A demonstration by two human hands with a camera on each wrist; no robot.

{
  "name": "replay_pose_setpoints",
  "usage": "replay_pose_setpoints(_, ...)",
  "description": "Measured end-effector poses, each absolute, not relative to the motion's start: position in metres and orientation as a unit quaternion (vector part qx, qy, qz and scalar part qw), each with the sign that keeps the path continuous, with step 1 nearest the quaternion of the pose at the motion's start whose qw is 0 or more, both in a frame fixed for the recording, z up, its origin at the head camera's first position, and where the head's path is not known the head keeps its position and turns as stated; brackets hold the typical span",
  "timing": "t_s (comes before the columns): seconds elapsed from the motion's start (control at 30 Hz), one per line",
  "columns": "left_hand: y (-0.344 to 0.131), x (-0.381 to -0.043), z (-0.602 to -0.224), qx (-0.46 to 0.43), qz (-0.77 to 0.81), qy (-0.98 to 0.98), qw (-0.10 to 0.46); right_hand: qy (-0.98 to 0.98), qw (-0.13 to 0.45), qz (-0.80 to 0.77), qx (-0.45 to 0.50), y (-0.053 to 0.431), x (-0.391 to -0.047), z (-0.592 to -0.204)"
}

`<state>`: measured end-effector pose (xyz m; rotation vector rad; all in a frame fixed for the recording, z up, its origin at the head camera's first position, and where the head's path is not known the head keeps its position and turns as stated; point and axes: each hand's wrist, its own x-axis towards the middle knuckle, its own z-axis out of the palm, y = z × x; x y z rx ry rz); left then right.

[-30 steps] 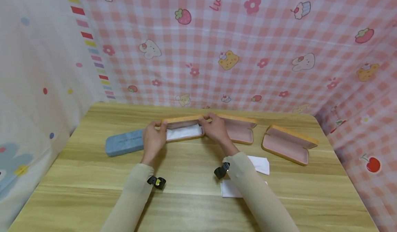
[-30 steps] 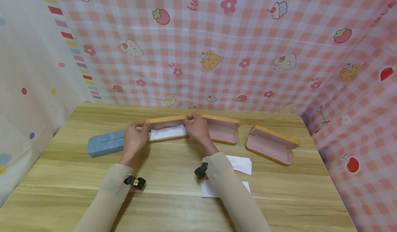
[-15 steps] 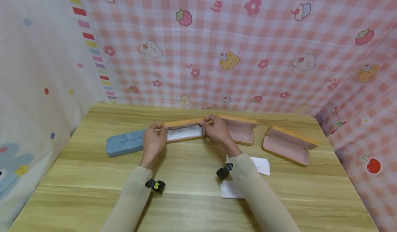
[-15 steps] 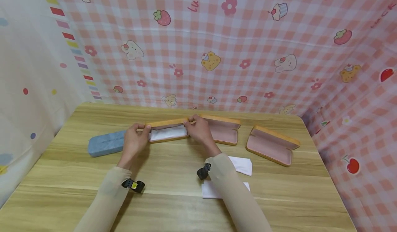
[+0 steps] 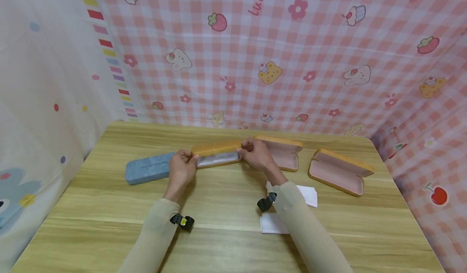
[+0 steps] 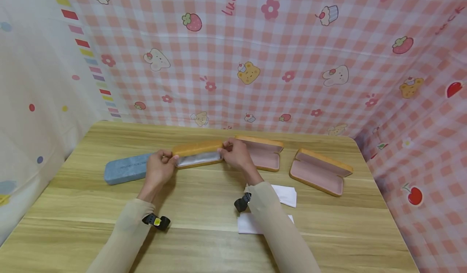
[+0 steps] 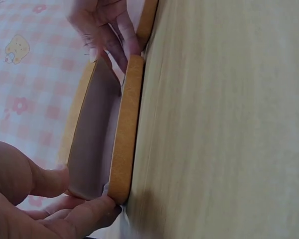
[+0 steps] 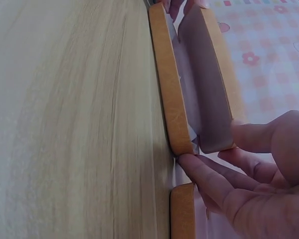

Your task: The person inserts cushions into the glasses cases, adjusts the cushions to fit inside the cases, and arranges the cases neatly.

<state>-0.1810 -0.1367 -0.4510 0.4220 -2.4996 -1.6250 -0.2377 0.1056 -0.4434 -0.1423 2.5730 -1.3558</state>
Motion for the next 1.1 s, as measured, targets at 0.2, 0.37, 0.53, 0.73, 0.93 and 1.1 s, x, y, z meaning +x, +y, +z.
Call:
replay_pose_setpoints(0.2,-0.137,-0.18,-0.455,0.142,-0.551,-0.822,0.04,0.881,0.105,-0.457,-0.059,0.106,-0.236,-0.447)
replay_pose_setpoints(0.37,-0.135,-0.178,-0.458,0.14,-0.544,-0.826,0.049,0.887,0.085,-0.448,-0.071,0.104,-0.234,-0.448)
replay_pose_setpoints(0.53,-0.135,-0.177,-0.459,0.139,-0.538,-0.83,0.051,0.888,0.066,-0.448,-0.078,0.103,-0.234,-0.449)
replay_pose_setpoints(0.73,-0.135,-0.178,-0.461,0.144,-0.526,-0.837,0.056,0.892,0.051,-0.441,-0.083,0.101,-0.234,-0.453)
replay_pose_setpoints(0.93,-0.134,-0.178,-0.463,0.145,-0.514,-0.842,0.068,0.906,0.042,-0.414,-0.075,0.1,-0.234,-0.455)
replay_pose_setpoints(1.1,-0.134,-0.179,-0.462,0.148,-0.494,-0.855,0.06,0.909,0.043,-0.407,-0.072,0.099,-0.235,-0.455)
